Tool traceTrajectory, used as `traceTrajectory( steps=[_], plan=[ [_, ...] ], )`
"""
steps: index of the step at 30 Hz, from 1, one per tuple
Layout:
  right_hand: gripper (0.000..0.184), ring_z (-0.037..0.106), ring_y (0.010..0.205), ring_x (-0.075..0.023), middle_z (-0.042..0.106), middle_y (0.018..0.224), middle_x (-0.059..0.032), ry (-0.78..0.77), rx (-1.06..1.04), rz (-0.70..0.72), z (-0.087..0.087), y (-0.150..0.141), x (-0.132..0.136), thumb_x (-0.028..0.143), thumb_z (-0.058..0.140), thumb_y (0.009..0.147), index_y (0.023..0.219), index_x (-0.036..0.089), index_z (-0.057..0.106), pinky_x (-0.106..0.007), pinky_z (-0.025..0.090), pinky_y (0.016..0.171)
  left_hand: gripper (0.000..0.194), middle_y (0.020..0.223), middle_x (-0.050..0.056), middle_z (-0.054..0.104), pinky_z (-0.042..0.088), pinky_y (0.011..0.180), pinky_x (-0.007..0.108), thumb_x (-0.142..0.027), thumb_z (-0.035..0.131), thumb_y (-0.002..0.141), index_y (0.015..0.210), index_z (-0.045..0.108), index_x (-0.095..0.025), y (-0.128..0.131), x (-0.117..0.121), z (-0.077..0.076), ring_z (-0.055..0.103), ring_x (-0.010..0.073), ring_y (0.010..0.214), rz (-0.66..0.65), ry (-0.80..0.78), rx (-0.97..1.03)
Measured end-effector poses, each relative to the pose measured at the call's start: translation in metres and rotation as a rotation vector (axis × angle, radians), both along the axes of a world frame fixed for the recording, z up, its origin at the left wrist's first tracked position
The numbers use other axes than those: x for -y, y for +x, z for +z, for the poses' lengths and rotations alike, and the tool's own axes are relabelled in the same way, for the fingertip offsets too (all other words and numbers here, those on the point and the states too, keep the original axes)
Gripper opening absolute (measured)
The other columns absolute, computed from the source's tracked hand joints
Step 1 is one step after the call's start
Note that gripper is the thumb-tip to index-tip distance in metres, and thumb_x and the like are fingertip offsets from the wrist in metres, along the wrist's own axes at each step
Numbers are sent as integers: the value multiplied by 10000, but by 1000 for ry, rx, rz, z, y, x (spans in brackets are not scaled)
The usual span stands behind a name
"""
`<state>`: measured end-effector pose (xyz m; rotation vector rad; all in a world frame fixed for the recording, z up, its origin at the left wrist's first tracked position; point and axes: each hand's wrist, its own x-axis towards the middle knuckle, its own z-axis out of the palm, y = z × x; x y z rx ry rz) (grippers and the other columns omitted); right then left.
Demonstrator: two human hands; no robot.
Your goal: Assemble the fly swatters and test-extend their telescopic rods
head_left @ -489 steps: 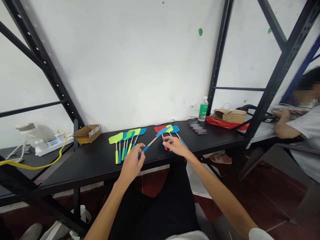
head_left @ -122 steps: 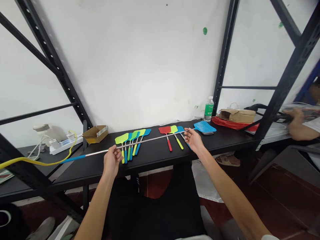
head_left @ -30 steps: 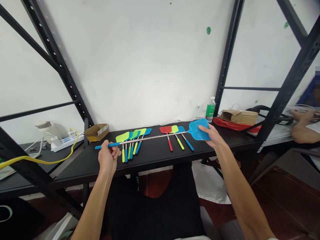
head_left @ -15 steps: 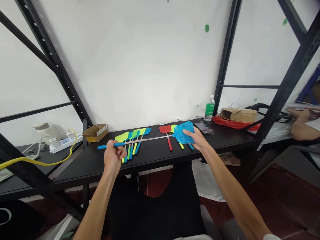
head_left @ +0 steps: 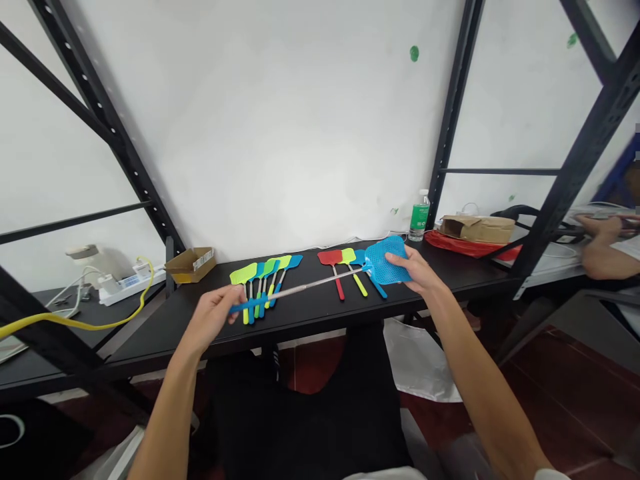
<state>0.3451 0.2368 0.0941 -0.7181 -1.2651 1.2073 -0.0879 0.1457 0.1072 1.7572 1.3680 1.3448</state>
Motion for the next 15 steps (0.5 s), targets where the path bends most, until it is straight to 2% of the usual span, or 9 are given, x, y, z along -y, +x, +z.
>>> traceTrajectory(
  steps=[2, 5, 9, 15],
  plan=[
    [424, 607, 526, -145, 676, 720, -9, 12, 14, 18, 1, -2, 1, 391, 844, 647, 966, 191, 650, -240, 471, 445, 393, 560, -27, 444, 303, 482, 231, -475, 579, 879, 630, 576, -171, 10, 4, 4, 391, 101, 509, -56, -57, -204],
    [418, 543, 428, -120, 648, 656, 8, 35, 44, 13, 0, -4, 0, 407, 826, 670, 976, 186, 647, -212, 381, 339, 355, 597, -18, 514, 320, 512, 226, -482, 619, 843, 675, 651, -171, 23, 9, 8, 425, 109, 560, -112, -65, -349],
    [454, 538, 417, -120, 650, 667, 8, 49, 55, -4, 0, -3, 0, 407, 814, 688, 1049, 192, 641, -214, 388, 314, 322, 693, 20, 633, 386, 577, 235, -492, 673, 792, 739, 732, -179, 25, 9, 8, 519, 147, 650, -105, -39, -382],
    [540, 537, 429, -113, 683, 775, -17, 44, 62, 8, 6, -6, 9, 407, 792, 711, 1184, 207, 623, -206, 392, 287, 274, 683, 24, 632, 397, 594, 241, -462, 700, 790, 734, 733, -195, 23, 9, 6, 521, 161, 656, -110, -24, -342]
  ],
)
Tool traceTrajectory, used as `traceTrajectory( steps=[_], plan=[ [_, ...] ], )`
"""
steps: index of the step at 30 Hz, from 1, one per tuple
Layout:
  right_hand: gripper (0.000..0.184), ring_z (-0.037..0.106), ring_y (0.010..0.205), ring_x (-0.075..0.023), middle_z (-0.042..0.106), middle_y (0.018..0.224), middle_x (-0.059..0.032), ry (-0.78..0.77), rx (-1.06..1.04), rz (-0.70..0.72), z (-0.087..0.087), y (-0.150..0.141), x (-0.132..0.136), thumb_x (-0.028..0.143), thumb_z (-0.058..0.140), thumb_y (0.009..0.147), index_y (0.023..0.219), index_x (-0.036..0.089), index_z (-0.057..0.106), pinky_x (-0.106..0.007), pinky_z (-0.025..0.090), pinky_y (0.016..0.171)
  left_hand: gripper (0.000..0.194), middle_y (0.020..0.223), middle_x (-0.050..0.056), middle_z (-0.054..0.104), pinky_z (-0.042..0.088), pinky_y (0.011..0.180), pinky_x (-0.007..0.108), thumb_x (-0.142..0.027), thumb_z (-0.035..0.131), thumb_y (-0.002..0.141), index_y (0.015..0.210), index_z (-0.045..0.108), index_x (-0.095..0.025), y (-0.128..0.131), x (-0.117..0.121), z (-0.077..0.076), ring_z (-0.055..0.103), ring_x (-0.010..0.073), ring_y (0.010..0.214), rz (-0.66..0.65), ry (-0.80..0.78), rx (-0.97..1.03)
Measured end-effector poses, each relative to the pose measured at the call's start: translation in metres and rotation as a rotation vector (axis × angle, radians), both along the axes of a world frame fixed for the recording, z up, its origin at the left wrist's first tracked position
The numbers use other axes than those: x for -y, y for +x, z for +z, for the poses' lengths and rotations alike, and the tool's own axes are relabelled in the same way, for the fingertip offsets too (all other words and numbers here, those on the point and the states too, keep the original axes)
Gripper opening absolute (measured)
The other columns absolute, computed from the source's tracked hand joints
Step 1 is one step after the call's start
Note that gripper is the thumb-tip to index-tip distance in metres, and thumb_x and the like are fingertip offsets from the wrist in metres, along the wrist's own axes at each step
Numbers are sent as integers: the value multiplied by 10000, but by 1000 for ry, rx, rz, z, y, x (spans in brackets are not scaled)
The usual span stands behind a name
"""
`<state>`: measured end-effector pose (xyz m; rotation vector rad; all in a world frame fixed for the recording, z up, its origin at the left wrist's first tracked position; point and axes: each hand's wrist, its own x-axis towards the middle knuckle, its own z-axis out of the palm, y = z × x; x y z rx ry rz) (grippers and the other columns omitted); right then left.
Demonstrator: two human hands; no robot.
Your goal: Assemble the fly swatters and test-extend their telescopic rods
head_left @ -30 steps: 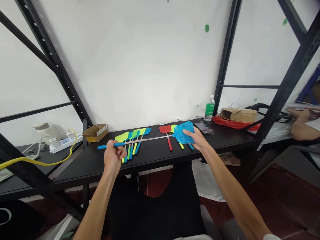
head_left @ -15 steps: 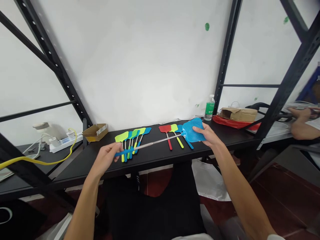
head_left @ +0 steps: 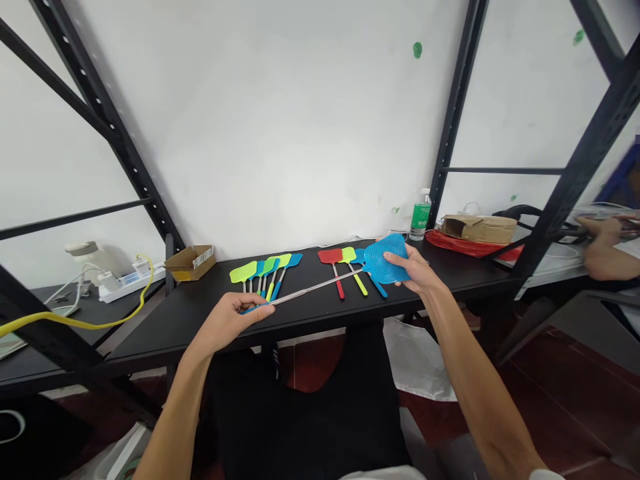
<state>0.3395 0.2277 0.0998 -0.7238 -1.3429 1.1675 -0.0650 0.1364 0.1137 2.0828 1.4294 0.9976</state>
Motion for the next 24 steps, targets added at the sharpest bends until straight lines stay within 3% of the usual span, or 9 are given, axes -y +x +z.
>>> traceTrajectory(
  steps=[11, 18, 24],
  plan=[
    [501, 609, 466, -147, 696, 763, -37, -9, 24, 146, 0, -62, 19, 457, 779, 721, 1124, 189, 648, -217, 468, 313, 297, 610, -12, 570, 327, 553, 239, -477, 666, 814, 728, 712, -197, 44, 7, 1, 456, 138, 597, 29, 81, -28],
    [522, 622, 473, -152, 701, 790, -42, 1, 24, 143, 3, -62, 25, 462, 775, 727, 1150, 189, 636, -212, 470, 298, 312, 569, -23, 506, 273, 537, 244, -498, 661, 805, 728, 702, -198, 48, 6, -4, 396, 133, 567, 24, 58, 11],
    [492, 636, 493, -163, 704, 801, -50, 4, 34, 145, -1, -66, 23, 473, 768, 736, 1123, 195, 645, -217, 473, 298, 325, 601, -8, 521, 308, 555, 246, -511, 651, 808, 737, 697, -197, 45, 6, -4, 416, 142, 594, 12, 58, 20]
  ],
)
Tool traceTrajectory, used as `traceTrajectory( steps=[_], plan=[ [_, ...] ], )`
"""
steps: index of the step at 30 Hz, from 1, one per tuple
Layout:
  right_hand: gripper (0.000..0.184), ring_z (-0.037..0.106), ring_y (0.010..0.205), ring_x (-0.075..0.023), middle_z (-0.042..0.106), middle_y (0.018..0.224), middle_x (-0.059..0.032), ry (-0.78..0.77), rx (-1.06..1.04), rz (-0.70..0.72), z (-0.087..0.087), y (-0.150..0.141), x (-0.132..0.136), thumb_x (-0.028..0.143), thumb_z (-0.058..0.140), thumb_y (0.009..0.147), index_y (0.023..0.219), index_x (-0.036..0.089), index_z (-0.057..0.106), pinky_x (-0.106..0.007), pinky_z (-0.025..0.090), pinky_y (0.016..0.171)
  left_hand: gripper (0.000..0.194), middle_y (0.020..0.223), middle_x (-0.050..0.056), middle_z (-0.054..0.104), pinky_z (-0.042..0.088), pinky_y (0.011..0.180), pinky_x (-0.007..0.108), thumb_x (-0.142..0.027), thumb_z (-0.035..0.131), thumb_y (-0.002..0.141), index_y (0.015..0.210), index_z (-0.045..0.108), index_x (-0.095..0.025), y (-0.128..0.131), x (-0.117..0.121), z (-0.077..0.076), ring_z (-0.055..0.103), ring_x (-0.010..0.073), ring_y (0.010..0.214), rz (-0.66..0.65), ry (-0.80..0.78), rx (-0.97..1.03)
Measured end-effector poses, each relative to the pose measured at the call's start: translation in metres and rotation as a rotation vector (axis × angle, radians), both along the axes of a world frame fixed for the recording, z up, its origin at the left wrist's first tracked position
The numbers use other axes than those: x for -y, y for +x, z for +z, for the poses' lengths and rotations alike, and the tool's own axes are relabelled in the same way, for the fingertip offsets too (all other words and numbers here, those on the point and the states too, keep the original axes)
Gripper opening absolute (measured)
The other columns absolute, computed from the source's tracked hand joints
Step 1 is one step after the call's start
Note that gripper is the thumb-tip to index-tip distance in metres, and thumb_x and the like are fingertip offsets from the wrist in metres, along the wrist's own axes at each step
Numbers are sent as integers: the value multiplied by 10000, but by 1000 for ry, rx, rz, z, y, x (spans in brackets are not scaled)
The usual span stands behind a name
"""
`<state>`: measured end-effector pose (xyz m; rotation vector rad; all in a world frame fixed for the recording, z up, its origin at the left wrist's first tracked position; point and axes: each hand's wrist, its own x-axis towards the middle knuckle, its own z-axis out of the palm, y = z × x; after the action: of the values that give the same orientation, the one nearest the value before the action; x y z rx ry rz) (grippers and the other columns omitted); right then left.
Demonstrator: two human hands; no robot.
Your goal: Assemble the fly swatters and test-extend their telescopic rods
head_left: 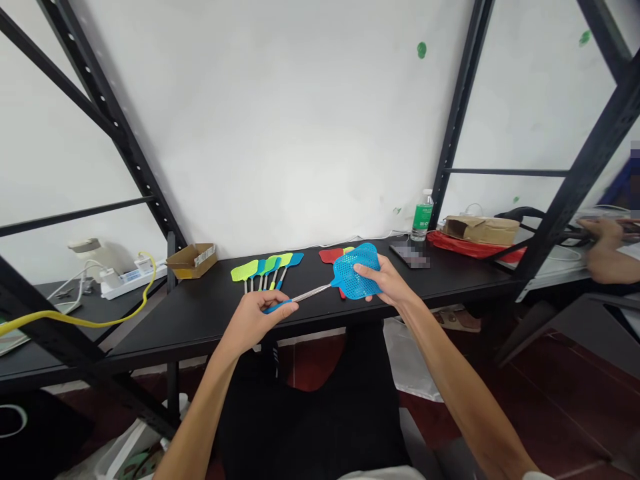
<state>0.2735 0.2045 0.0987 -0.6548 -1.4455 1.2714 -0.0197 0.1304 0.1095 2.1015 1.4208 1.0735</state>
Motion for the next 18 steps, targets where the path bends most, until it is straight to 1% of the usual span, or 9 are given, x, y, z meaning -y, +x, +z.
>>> traceTrajectory(
  steps=[3, 6, 8, 9, 11, 12, 14, 16, 18],
  plan=[
    [481, 648, 517, -179, 703, 791, -56, 4, 11, -2, -3, -2, 0, 486, 768, 729, 1088, 186, 655, -226, 477, 307, 334, 607, 1, 532, 339, 557, 248, -519, 650, 799, 728, 690, -196, -4, -2, 0, 440, 155, 608, -12, -31, 30],
    [485, 639, 515, -176, 701, 780, -57, -13, 25, -10, -2, -1, 0, 488, 767, 725, 1080, 177, 659, -224, 463, 310, 336, 654, 12, 567, 372, 596, 253, -508, 639, 812, 712, 682, -190, -2, -3, 0, 478, 165, 651, -53, -48, 40],
    [503, 627, 514, -159, 706, 818, -53, -14, 21, -14, 0, 4, -2, 465, 766, 728, 1132, 188, 651, -219, 464, 334, 298, 646, 3, 550, 376, 609, 251, -480, 630, 829, 786, 702, -194, 4, -3, 0, 473, 155, 645, -82, -50, 63],
    [516, 634, 540, -154, 709, 855, -50, -8, 8, -27, 1, 8, -4, 441, 770, 726, 1165, 200, 642, -221, 484, 372, 272, 619, -12, 516, 371, 598, 247, -461, 623, 840, 872, 709, -205, 9, -3, -1, 452, 144, 619, -100, -61, 87],
    [551, 658, 623, -154, 711, 909, -37, 1, -38, -99, 2, 19, -11, 387, 780, 715, 1218, 229, 618, -227, 531, 475, 282, 581, -46, 430, 337, 542, 228, -425, 608, 860, 1058, 671, -235, 18, -3, -5, 383, 119, 552, -160, -130, 162],
    [565, 663, 652, -155, 710, 906, -29, -6, -64, -159, 2, 25, -16, 371, 781, 710, 1231, 237, 609, -227, 538, 508, 296, 583, -57, 401, 309, 505, 217, -412, 600, 867, 1109, 638, -246, 22, -4, -7, 343, 107, 521, -203, -184, 213],
    [579, 655, 631, -150, 708, 867, -18, -47, -100, -287, 0, 39, -26, 381, 766, 713, 1248, 246, 588, -211, 505, 475, 266, 624, -58, 407, 253, 450, 202, -395, 589, 872, 1094, 604, -250, 26, -7, -14, 287, 84, 480, -272, -288, 340],
    [582, 643, 575, -140, 717, 885, -23, -89, -109, -374, -3, 51, -34, 413, 734, 734, 1267, 260, 557, -196, 443, 403, 218, 681, -46, 447, 227, 423, 194, -390, 583, 869, 1024, 599, -237, 24, -14, -22, 262, 64, 456, -258, -309, 466],
    [557, 652, 568, -137, 727, 949, -42, -105, -99, -416, -5, 58, -38, 420, 713, 749, 1258, 263, 550, -191, 427, 389, 236, 757, -22, 511, 257, 423, 194, -396, 568, 873, 1031, 610, -227, 19, -24, -32, 307, 61, 463, -179, -254, 523]
  ],
)
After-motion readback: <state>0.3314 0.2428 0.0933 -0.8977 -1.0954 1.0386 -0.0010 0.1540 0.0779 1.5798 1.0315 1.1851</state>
